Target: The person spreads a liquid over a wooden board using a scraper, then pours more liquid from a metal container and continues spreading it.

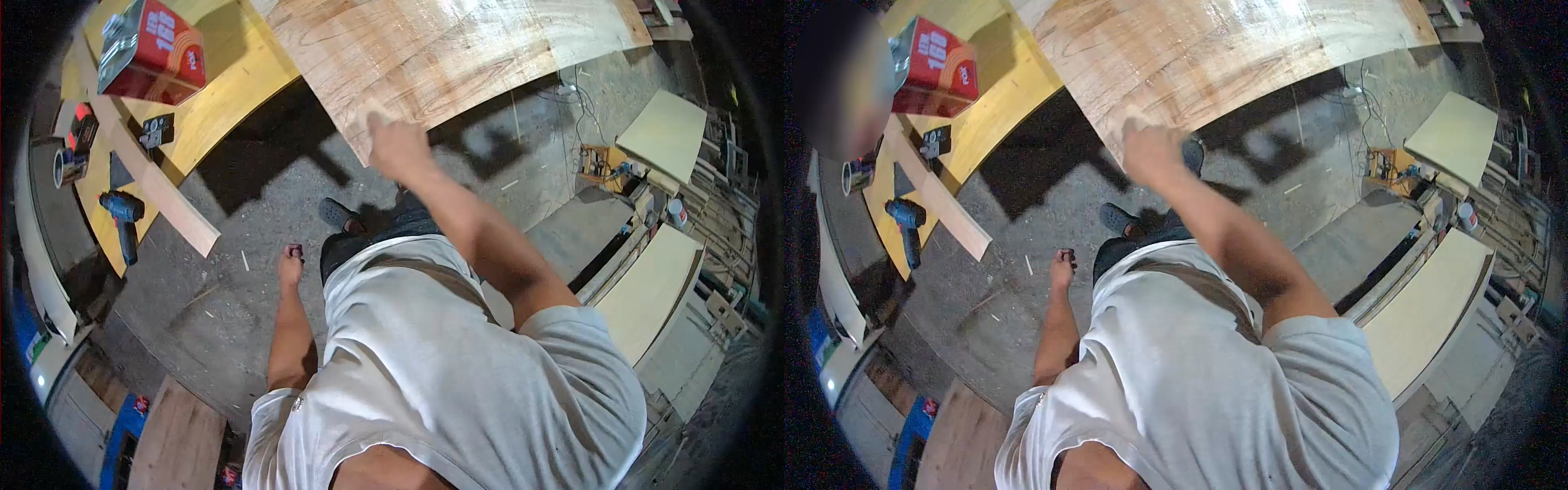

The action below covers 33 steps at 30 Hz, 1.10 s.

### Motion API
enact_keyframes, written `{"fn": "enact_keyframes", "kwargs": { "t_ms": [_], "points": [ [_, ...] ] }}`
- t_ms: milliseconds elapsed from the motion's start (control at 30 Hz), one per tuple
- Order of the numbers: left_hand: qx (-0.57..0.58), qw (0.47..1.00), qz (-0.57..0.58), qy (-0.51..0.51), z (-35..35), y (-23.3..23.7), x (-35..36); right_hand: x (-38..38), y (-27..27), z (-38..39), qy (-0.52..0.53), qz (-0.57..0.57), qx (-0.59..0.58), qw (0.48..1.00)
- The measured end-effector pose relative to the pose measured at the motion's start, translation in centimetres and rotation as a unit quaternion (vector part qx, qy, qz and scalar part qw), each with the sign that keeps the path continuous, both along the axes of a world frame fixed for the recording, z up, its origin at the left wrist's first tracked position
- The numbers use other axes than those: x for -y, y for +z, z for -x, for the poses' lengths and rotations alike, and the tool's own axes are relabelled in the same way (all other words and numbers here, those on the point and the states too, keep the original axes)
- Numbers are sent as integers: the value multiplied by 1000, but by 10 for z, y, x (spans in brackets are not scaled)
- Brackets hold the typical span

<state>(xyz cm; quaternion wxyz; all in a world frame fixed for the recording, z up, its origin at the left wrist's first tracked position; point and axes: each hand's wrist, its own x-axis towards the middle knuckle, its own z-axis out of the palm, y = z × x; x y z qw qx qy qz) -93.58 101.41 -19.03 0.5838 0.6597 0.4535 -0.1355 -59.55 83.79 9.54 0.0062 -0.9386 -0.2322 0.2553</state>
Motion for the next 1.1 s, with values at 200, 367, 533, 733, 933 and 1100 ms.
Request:
{"fn": "enact_keyframes", "kwargs": {
  "t_ms": [200, 367, 533, 733, 933, 1100],
  "points": [
    [39, 998, -1, 51, -22, 39, 18, -12, 31, -19, 106, -61, -41, 992],
    [22, 998, -49, 44, -15, 17, 8, 13, -22, -27, 169, -69, 128, 975],
    [8, 992, -43, 118, 8, 29, 12, 7, 10, 23, 320, 24, 4, 947],
    [-27, 977, -159, 140, 44, 12, 49, -135, 59, -49, 482, 117, 144, 856],
    [-38, 936, -53, 346, 35, 15, 125, -203, 4, -60, 637, 220, 127, 727],
    [28, 878, -24, 478, 3, -27, 227, -172, -32, -14, 747, 285, 49, 598]
  ]
}}
